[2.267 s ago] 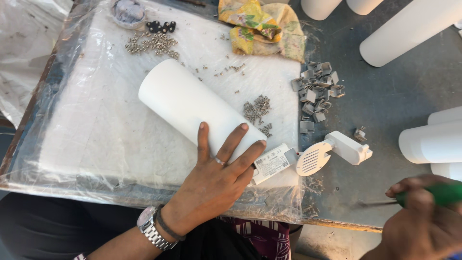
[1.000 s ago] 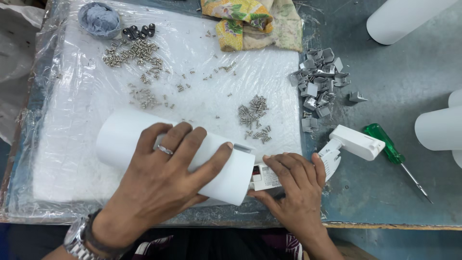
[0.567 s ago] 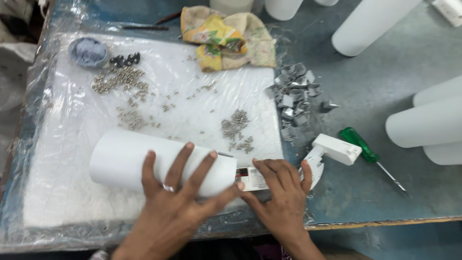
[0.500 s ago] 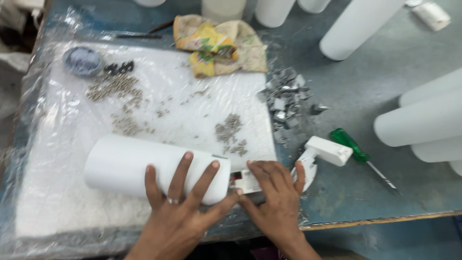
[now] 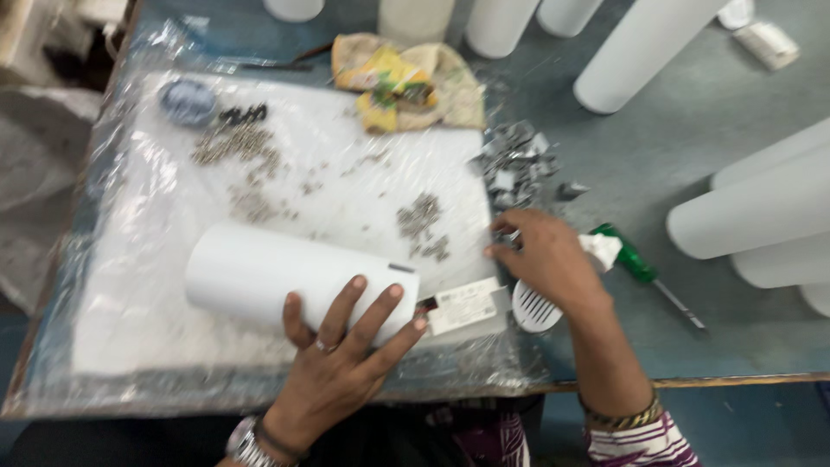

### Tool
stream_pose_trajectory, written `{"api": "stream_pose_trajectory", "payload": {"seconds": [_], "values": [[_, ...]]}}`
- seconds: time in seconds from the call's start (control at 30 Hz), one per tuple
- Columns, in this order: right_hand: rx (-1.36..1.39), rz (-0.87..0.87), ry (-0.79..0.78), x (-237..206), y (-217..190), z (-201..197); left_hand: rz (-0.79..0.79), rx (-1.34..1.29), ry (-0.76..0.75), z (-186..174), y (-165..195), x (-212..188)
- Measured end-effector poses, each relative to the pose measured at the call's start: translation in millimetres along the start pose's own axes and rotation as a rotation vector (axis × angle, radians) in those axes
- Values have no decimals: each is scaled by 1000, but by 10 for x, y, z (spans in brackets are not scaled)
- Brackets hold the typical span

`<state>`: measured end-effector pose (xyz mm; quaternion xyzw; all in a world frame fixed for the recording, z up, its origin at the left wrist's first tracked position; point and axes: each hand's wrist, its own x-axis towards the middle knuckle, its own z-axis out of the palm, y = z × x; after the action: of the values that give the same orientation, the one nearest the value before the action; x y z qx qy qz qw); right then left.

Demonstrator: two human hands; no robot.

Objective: The person assembles a white cylindrical lamp by inserting screws into the base, using a green electric screwdriver to tighten them, and attaching a mounting bracket with a manual screwdriver. The person then fits the base onto the cylinder and secures it with additional screws.

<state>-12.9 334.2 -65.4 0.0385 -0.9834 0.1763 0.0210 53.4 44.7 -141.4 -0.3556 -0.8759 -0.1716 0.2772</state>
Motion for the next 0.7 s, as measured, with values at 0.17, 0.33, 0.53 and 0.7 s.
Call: {"api": "stream_pose_trajectory", "payload": {"seconds": [0.17,0.33,0.53,0.7], "values": [[94,60,-99,69,-18,-49,-13,-25,14,-49,-67,21],[409,79,88,-115,-182,-65,-31,-2,-4,-130,-143,98],[613,-148,235,-367,-572,491,-93,-65,-479,-378,-282,375],[838,-15,320,-421,-530,603,-48,-57,-449,-443,-237,481]]}}
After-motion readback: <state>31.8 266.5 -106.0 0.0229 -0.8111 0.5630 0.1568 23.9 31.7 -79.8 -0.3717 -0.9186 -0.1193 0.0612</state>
